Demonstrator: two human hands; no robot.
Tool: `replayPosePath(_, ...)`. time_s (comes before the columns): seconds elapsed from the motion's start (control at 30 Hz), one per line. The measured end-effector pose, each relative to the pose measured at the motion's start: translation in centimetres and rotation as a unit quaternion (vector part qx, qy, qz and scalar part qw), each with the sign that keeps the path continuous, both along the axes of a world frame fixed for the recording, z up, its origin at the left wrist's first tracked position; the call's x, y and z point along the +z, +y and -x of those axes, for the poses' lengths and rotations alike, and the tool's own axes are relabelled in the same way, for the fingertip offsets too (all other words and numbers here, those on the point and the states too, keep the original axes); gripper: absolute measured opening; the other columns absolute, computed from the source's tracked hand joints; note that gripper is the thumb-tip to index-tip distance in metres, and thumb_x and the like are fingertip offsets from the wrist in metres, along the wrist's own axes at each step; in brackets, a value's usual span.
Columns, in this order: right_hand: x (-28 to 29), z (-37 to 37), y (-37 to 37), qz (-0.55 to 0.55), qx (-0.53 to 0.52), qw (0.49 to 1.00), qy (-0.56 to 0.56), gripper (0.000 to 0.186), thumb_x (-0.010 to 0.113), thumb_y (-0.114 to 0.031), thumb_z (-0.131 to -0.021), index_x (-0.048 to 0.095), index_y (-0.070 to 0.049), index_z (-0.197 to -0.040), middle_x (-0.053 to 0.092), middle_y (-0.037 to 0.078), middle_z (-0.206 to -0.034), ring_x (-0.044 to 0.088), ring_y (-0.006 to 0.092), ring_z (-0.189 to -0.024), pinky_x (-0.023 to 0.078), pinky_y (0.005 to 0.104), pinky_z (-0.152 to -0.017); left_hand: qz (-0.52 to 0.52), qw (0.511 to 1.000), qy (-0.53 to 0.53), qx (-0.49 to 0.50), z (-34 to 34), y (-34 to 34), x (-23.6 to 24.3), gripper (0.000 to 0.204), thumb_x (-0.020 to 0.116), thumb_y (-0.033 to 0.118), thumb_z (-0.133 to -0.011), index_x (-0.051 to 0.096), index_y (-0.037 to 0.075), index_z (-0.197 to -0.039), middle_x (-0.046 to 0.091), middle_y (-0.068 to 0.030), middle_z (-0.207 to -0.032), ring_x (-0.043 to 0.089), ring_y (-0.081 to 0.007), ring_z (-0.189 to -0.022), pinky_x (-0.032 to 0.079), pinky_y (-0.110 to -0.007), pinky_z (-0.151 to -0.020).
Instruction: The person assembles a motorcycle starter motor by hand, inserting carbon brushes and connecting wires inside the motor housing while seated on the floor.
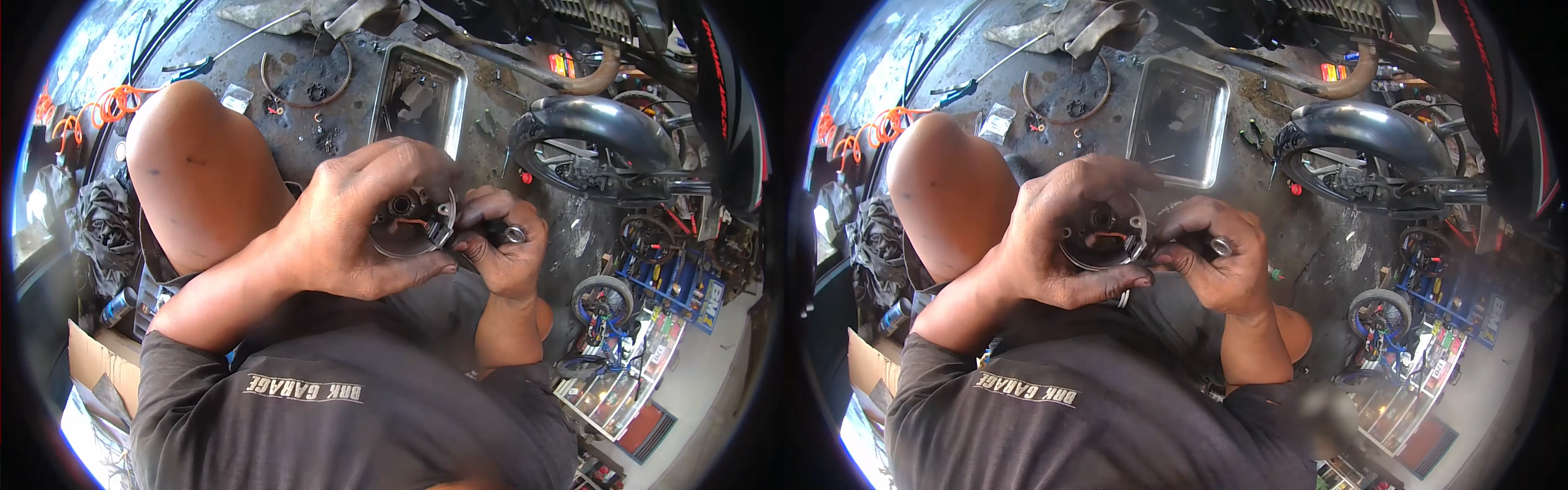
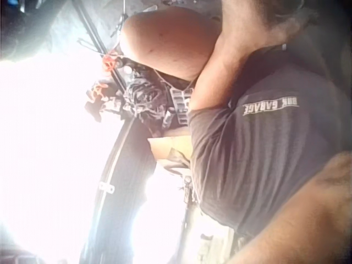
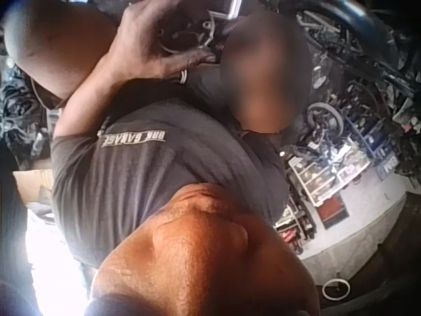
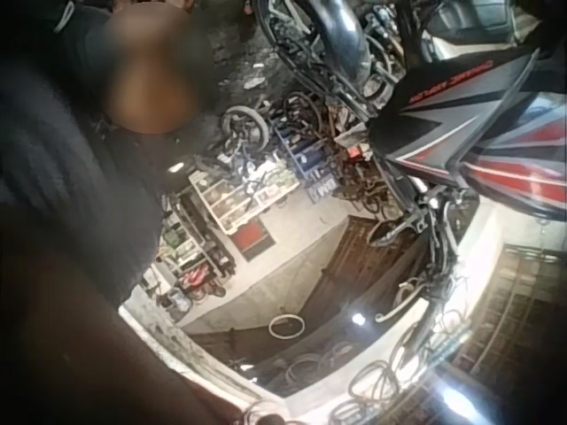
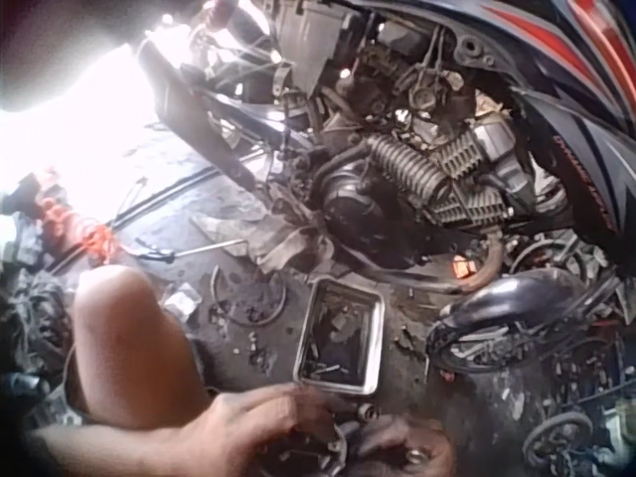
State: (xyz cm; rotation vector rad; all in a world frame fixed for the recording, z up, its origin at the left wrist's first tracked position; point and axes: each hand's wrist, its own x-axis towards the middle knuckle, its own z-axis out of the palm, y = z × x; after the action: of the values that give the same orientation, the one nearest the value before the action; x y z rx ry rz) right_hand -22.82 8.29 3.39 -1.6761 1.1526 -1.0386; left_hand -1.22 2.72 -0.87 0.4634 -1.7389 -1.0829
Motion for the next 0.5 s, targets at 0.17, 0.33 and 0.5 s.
replayPosePath(0.17,-0.8,0.1,-0.4,0.039,0.024,0.999,-0.016,0.017,0.08,0.005,-0.078,0.069,0.001,-0.091,0.071,0.012,-0.082,0.068,0.0201,-0.072,0.053,0.0309,-0.066,-0.07,0.997,-0.02,-0.023,-0.3,0.3,0.3,0.056,0.092,0.025,-0.069,0.062,0.001,-0.11,0.067,-0.0179,-0.111,0.07,-0.0294,-0.092,0.056,-0.037,-0.078)
replayPosePath(0.33,-1.5,0.6,-0.2,0.025,0.042,0.998,-0.028,0.021,0.08,0.004,-0.078,0.068,0.0,-0.095,0.071,0.012,-0.082,0.068,0.0197,-0.07,0.053,0.0306,-0.065,-0.076,0.996,-0.03,-0.029,-0.2,0.5,0.0,0.053,0.09,0.027,-0.07,0.062,0.0,-0.105,0.066,-0.0182,-0.109,0.069,-0.0301,-0.093,0.055,-0.037,-0.079)
replayPosePath(0.5,-0.7,-0.4,0.0,0.01,0.018,0.997,-0.073,0.028,0.08,0.005,-0.077,0.068,0.0,-0.101,0.071,0.013,-0.087,0.069,0.0205,-0.071,0.053,0.0297,-0.063,-0.074,0.993,0.036,-0.089,-0.4,-0.1,-0.7,0.052,0.078,0.024,-0.077,0.05,-0.001,-0.113,0.059,-0.0202,-0.117,0.063,-0.0269,-0.101,0.052,-0.036,-0.085)
